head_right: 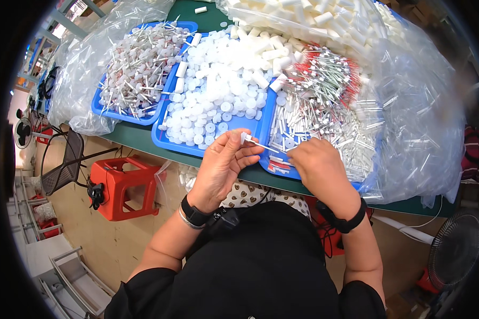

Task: The person repeatedly picks up a white cotton pad and a plastic stick from blue trays on a table. They insert the stick into the center of the cotton pad to form a swab and place the finished item into a tray on the left. The process is continuous and repetitive throughout the clip.

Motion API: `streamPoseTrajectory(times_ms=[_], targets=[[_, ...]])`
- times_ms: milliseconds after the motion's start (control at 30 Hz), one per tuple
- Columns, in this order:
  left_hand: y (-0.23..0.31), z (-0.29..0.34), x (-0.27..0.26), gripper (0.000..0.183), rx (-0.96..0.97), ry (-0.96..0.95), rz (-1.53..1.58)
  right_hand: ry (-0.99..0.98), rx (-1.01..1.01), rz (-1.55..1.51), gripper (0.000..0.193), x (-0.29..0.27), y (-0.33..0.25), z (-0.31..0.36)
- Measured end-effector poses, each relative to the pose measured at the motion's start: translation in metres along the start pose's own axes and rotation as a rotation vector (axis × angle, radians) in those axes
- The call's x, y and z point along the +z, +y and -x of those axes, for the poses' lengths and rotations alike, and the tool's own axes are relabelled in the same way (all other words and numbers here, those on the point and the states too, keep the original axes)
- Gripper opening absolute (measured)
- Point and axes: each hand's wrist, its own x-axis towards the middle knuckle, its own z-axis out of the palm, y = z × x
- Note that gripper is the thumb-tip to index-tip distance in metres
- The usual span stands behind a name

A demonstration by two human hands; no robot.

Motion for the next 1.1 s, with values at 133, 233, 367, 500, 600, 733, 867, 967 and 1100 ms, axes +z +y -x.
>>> streamPoseTrajectory(times_ms=[133,233,367,500,600,733,867,967,1100], targets=[[-0.002,0.000,0.001,0.034,-0.015,0.006,-0.019,-0.109,-0.080,0.101,0.003,0.009,-0.002,-0.005],[-0.004,0.001,0.004,0.033,-0.021,0.025,-0.020,-0.147,-0.092,0.114,0.002,0.023,0.003,-0.011],[-0.005,-0.001,0.004,0.034,-0.022,0.027,-0.039,-0.207,-0.062,0.135,0.005,0.025,0.007,-0.015],[-0.002,0.002,0.004,0.032,0.012,0.053,-0.060,-0.209,-0.034,0.052,0.004,0.022,0.009,-0.019],[-0.002,0.001,0.003,0.032,0.020,0.058,-0.066,-0.240,0.014,0.015,0.004,0.021,0.009,-0.019],[-0.002,0.001,0.001,0.031,0.023,0.068,-0.058,-0.184,0.046,-0.112,0.008,0.022,0.012,-0.016],[-0.001,0.002,0.001,0.031,0.029,0.077,-0.049,-0.144,0.168,-0.318,0.011,0.005,0.003,-0.014],[-0.002,0.002,0.002,0.031,0.035,0.066,-0.031,-0.064,0.223,-0.429,0.012,0.000,-0.002,-0.012],[-0.003,0.002,0.004,0.030,0.028,0.061,-0.015,-0.023,0.223,-0.383,0.010,0.000,-0.005,-0.010]])
